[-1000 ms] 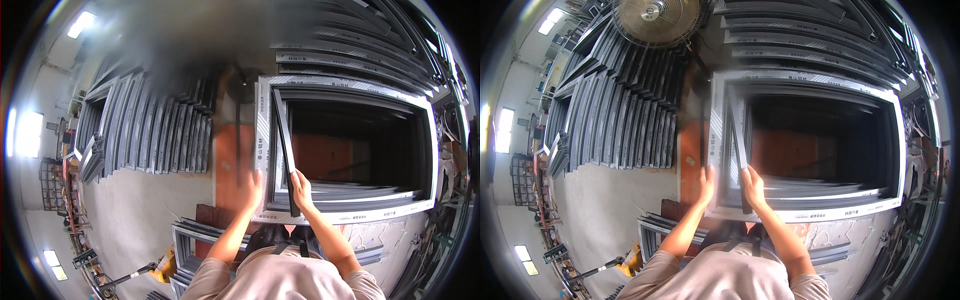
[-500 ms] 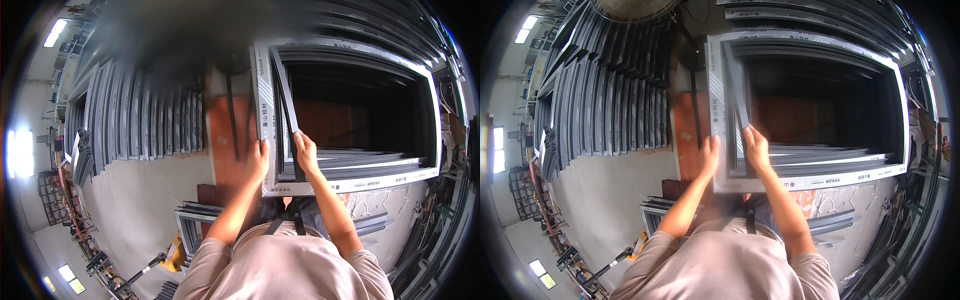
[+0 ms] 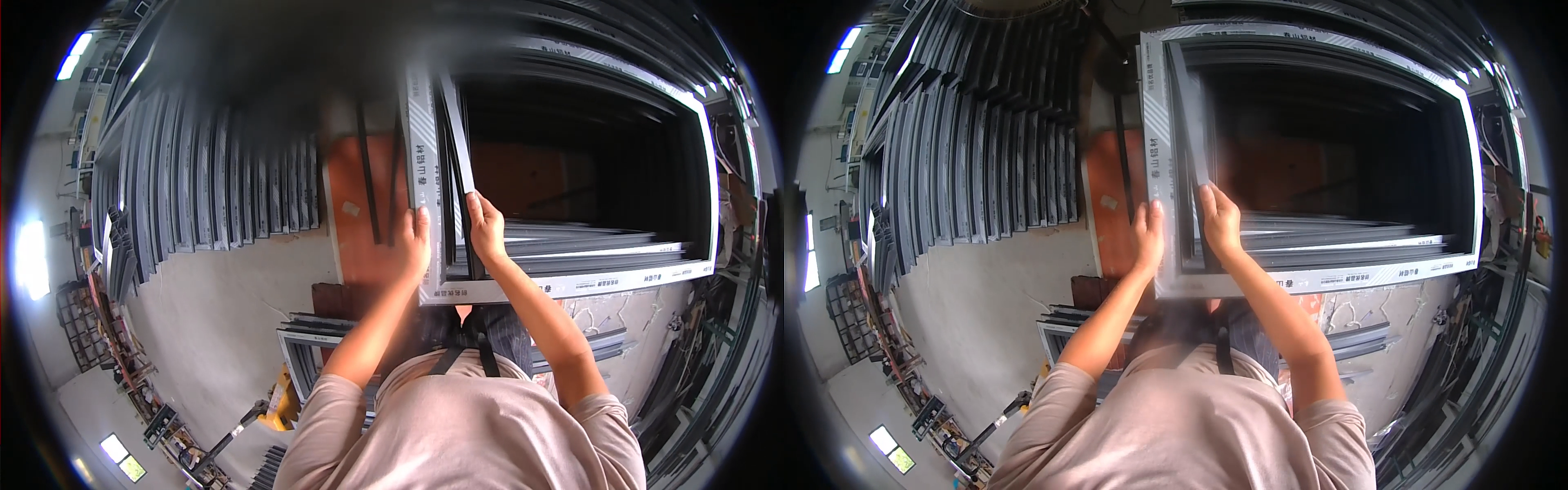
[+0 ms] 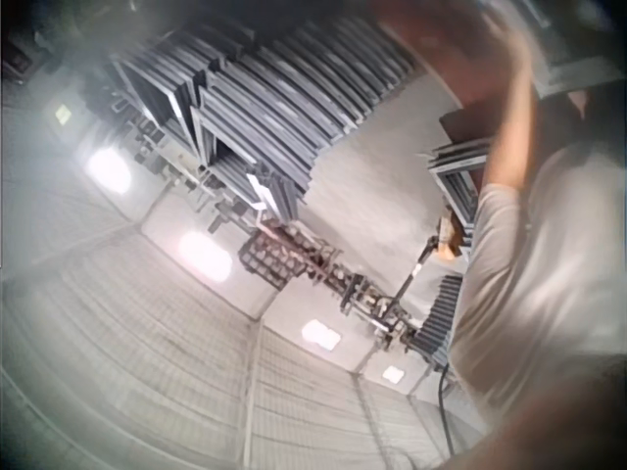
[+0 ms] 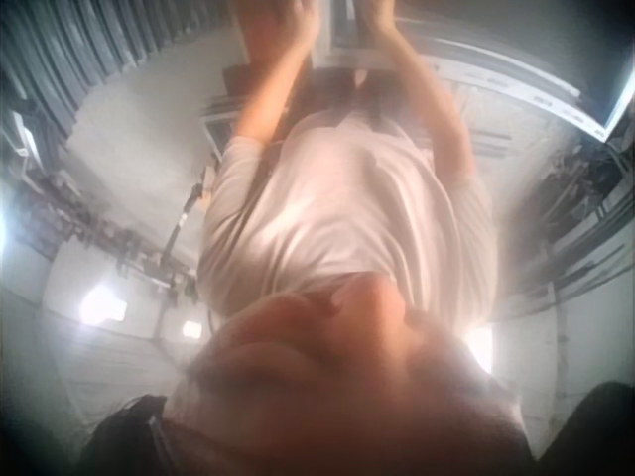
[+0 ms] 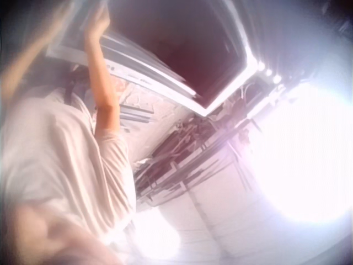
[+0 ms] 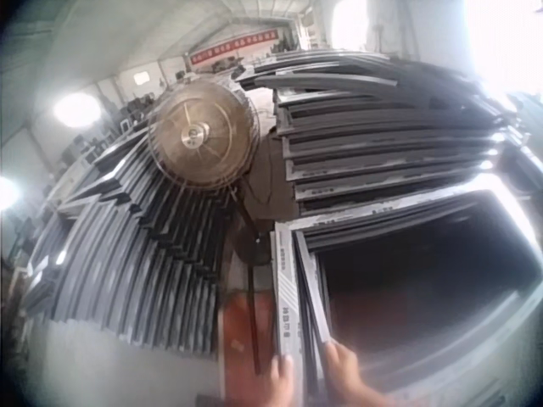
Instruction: The person takes aluminum frame profiles from a stack and cuts them to length using a miter saw, then places the cut pieces onto a stack of window frames.
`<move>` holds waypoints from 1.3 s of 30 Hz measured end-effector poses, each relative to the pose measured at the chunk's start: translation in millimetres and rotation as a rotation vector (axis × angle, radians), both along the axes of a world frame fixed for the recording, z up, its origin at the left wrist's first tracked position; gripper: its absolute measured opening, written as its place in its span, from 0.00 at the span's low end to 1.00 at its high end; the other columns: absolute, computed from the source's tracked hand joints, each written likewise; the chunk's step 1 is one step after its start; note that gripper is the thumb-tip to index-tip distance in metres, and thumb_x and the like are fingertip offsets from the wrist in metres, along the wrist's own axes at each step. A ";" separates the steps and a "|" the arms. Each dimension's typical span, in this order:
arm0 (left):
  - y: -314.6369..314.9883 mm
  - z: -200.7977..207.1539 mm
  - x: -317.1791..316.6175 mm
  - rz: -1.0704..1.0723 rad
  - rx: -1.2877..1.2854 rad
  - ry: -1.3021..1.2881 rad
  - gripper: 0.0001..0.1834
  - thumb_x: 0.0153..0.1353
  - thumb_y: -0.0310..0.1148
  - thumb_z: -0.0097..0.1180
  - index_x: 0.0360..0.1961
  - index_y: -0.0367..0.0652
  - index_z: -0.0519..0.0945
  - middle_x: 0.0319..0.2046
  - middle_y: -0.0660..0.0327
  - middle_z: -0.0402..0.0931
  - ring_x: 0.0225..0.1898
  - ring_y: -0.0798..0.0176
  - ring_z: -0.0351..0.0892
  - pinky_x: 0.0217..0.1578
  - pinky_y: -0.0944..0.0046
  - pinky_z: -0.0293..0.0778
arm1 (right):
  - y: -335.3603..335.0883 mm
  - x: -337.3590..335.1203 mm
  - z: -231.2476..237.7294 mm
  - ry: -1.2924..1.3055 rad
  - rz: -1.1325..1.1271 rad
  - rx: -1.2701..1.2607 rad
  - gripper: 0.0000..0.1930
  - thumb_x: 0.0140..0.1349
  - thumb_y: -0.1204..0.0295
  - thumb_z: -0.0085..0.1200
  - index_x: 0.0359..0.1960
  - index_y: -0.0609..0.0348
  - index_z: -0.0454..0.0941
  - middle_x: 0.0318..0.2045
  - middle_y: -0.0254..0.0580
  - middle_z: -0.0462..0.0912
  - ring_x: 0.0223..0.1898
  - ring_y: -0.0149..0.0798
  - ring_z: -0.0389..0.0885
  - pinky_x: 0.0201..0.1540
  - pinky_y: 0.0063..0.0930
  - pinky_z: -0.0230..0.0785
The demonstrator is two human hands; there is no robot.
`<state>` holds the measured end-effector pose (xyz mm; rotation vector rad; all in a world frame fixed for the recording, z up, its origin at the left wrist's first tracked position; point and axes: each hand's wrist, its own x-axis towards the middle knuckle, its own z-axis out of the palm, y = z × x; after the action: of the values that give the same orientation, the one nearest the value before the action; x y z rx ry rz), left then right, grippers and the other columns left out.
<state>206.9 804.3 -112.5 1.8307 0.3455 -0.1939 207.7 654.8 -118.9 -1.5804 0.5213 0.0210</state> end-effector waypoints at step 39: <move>9.1 -7.3 -2.3 0.029 -0.095 0.153 0.20 0.74 0.47 0.47 0.43 0.37 0.75 0.34 0.66 0.72 0.37 0.70 0.68 0.40 0.67 0.69 | 22.6 4.6 7.2 -0.032 -0.029 -0.193 0.24 0.73 0.57 0.45 0.54 0.67 0.78 0.48 0.63 0.81 0.52 0.59 0.80 0.56 0.39 0.70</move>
<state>204.6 813.4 -119.7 1.7207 0.4624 -0.3261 212.3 677.4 -111.7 -1.7583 0.5330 -0.0788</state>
